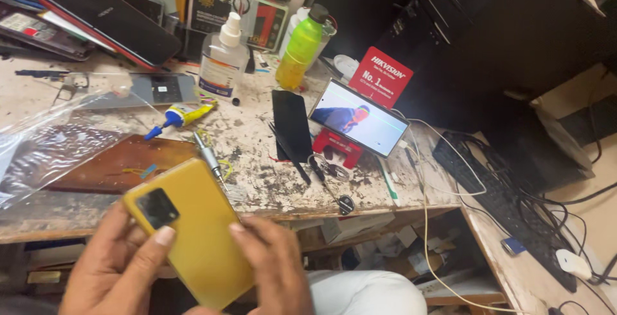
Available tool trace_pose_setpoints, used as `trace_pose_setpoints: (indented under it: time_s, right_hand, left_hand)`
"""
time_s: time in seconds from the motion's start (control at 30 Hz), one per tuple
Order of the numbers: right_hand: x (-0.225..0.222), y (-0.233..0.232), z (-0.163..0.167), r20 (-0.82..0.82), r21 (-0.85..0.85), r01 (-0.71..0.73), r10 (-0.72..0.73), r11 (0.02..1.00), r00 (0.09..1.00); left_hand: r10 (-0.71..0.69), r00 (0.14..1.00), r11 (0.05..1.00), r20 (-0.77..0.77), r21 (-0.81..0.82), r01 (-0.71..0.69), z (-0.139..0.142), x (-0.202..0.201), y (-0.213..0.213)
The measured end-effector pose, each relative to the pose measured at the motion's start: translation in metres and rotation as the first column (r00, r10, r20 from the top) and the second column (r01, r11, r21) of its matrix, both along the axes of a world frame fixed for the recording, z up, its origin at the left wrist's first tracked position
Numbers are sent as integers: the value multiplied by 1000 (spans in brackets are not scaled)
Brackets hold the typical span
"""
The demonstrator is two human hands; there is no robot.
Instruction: The person disassembles a yellow smartphone, removes the battery, and uses a prying tool to separate internal components. They then reassemble the phone by placing the battery back and closing the back cover.
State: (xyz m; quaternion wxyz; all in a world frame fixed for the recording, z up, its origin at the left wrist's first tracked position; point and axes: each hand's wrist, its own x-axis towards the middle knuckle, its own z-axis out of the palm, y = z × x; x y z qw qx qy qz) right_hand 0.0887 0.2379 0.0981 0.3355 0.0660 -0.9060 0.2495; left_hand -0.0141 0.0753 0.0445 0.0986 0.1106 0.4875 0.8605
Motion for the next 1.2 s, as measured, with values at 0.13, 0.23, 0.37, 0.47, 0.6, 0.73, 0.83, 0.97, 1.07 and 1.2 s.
trace_pose_setpoints:
  time_s: [0.13, 0.23, 0.37, 0.47, 0.6, 0.73, 0.83, 0.97, 1.07, 1.2]
  right_hand:
    - [-6, -1, 2, 90, 62, -41, 36, 997, 995]
    - [-7, -1, 7, 115, 37, -23, 19, 999, 993]
    - [-4, -6, 15, 138, -163, -82, 104, 983, 985]
    - [-6, -20, 13, 124, -311, -87, 131, 946, 984]
    - [-14, -35, 7, 88, -473, -90, 149, 876, 985]
    - [-14, -36, 7, 51, -505, -105, 151, 857, 987]
    - [-19, -25, 10, 28, -487, -118, 151, 865, 988]
    - [-19, -28, 18, -11, -410, -110, 116, 905, 993]
    - [-28, -3, 28, -52, -264, -23, 9, 964, 999]
    - [-54, 31, 32, 40, -69, 177, -174, 982, 984]
  left_hand:
    - [73, 997, 996, 24, 56, -74, 12, 1, 10]
    - [102, 995, 993, 19, 53, -103, 22, 3, 15]
    - [-41, 999, 975, 0, 218, 40, 30, 7, 19]
    - [-97, 995, 940, 32, 330, 82, 26, 13, 36]
    - [-4, 971, 969, 240, 241, -56, 19, 19, 35]
    - [-104, 955, 946, 277, 324, 9, 12, 18, 38]
    - [-260, 915, 891, 309, 442, 104, 7, 15, 34]
    - [-343, 877, 835, 338, 536, 120, 2, 4, 17]
    - [-66, 954, 945, 294, 324, -34, 4, -5, 8]
    - [-113, 974, 953, 195, 299, 50, 9, -17, 1]
